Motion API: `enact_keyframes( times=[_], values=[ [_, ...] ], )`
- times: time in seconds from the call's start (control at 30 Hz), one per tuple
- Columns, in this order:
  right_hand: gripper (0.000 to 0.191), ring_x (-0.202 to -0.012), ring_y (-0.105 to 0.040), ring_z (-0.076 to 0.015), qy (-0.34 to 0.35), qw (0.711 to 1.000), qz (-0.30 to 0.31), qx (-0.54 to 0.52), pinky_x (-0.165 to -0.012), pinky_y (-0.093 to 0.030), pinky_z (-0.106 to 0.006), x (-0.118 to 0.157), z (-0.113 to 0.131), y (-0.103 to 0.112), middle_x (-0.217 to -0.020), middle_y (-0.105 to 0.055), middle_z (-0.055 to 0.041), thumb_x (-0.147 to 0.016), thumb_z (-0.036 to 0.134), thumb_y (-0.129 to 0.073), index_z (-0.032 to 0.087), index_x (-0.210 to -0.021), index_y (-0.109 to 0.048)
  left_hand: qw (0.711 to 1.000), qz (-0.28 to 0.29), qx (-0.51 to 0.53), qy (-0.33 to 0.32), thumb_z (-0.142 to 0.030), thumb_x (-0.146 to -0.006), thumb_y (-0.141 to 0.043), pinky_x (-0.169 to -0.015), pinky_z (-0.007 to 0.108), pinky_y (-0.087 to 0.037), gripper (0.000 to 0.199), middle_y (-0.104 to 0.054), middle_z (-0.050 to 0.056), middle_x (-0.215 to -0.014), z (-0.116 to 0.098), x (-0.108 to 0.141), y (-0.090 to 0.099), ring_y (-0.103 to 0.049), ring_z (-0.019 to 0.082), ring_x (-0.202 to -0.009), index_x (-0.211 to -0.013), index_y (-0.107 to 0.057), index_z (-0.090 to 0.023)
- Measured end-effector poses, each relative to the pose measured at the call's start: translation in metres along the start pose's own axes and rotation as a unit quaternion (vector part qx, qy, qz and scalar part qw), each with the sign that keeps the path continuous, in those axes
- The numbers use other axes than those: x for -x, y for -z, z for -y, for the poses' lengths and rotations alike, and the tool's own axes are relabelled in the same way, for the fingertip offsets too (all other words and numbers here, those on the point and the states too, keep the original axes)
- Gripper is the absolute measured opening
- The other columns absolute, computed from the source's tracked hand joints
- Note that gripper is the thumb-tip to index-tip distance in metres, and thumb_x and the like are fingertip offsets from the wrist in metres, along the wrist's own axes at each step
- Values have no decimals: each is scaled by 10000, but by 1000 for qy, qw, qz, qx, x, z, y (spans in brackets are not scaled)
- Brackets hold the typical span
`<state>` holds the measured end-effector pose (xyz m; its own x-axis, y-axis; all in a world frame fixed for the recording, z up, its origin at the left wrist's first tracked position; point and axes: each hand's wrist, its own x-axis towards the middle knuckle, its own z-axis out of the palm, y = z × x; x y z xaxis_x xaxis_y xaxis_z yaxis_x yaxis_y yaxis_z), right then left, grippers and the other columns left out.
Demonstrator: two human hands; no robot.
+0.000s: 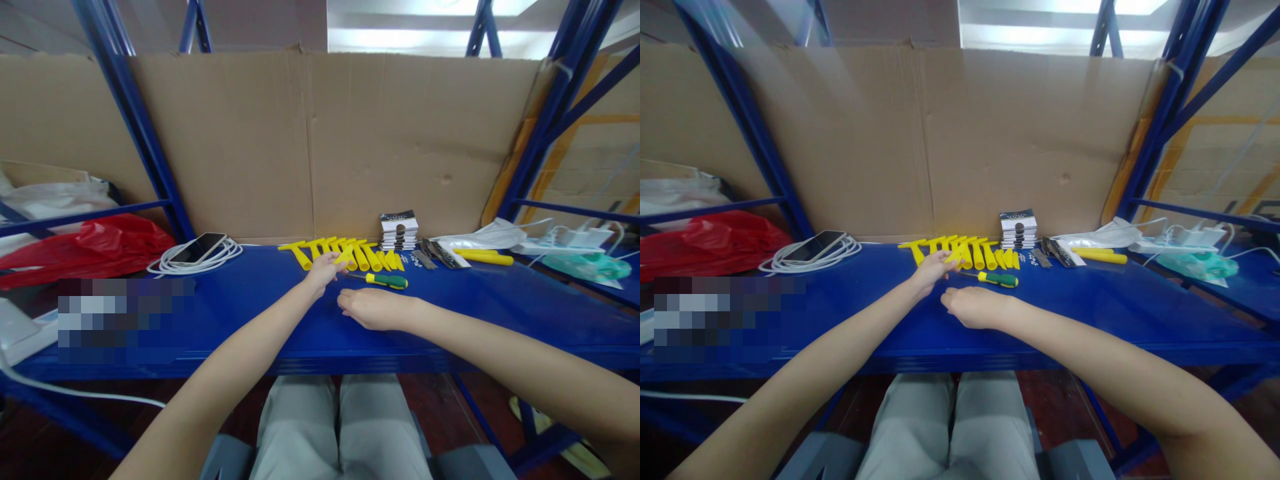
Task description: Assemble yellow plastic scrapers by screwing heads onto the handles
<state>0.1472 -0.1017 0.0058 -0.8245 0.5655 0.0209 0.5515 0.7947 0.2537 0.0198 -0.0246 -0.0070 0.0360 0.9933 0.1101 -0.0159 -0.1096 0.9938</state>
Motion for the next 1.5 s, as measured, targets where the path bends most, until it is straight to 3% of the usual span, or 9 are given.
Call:
enact_keyframes(
  times=[0.13, 0.3, 0.57, 0.7, 0.8, 0.9, 1.0, 1.3, 1.5],
  values=[
    [239, -714, -627, -185, -20, 998, 7, 53, -605, -451, -274, -5, 0, -4, -931, -610, -145, -826, 30, -368, 75, -977, -548, 1000, 11, 9, 11, -37, -719, -613, -399, 147, -325, 189, -690, 38, -761, 0, 0, 0, -615, 98, -568, -876, -567, -132],
    [265, -723, -628, -196, -21, 996, 19, 83, -601, -452, -283, -10, -3, -5, -906, -609, -155, -832, 26, -334, 54, -997, -539, 1000, -5, 2, 21, -34, -728, -604, -395, 147, -320, 263, -701, 68, -816, -1, 0, -1, -626, 107, -589, -975, -564, -116],
    [230, -706, -592, -151, -42, 999, -3, -13, -619, -422, -249, -5, -24, -12, -929, -612, -125, -906, 152, -320, 105, -929, -544, 999, -26, -13, 26, -41, -748, -576, -385, 152, -325, 261, -697, 104, -911, -5, 0, 1, -643, 119, -629, -1000, -576, -105],
    [208, -722, -572, -146, -112, 990, -71, -58, -654, -409, -237, 2, -62, -6, -863, -627, -105, -892, 157, -352, 127, -867, -555, 999, -37, -17, 25, -50, -730, -602, -380, 144, -319, 216, -697, 85, -883, -5, -2, 1, -627, 99, -579, -936, -599, -116],
    [220, -705, -575, -151, -245, 963, -98, -46, -631, -392, -228, 11, -107, -4, -819, -640, -121, -875, 128, -354, 103, -876, -572, 999, -37, -19, 24, -42, -735, -592, -378, 140, -316, 190, -697, 74, -861, -5, -2, 1, -618, 88, -559, -909, -606, -117],
    [241, -733, -605, -177, -372, 927, -44, -16, -629, -389, -232, 24, -147, -12, -823, -663, -151, -860, 110, -363, 75, -890, -600, 999, -37, -21, 26, -44, -751, -576, -372, 138, -317, 196, -697, 79, -873, -5, -2, 1, -615, 85, -552, -931, -599, -117],
    [256, -809, -626, -204, -412, 911, 13, 4, -659, -406, -235, 37, -165, -29, -896, -675, -184, -849, 105, -376, 66, -881, -627, 999, -30, -19, 31, -61, -756, -581, -370, 140, -325, 204, -695, 94, -903, -5, -2, 2, -613, 83, -546, -953, -597, -110],
    [342, -969, -607, -248, -409, 911, 41, 18, -774, -431, -282, 43, -161, -52, -1034, -640, -217, -881, 147, -320, 29, -1062, -585, 999, -25, -21, 43, -49, -781, -543, -374, 144, -334, 211, -684, 116, -970, -9, 1, 0, -579, 57, -489, -984, -579, -93],
    [327, -961, -612, -259, -401, 915, 45, 18, -776, -440, -301, 41, -159, -54, -1009, -660, -179, -847, 159, -366, 89, -993, -649, 999, -24, -24, 38, -52, -769, -551, -374, 154, -337, 240, -686, 116, -946, -8, 2, 1, -588, 68, -488, -1004, -577, -92]
  ],
)
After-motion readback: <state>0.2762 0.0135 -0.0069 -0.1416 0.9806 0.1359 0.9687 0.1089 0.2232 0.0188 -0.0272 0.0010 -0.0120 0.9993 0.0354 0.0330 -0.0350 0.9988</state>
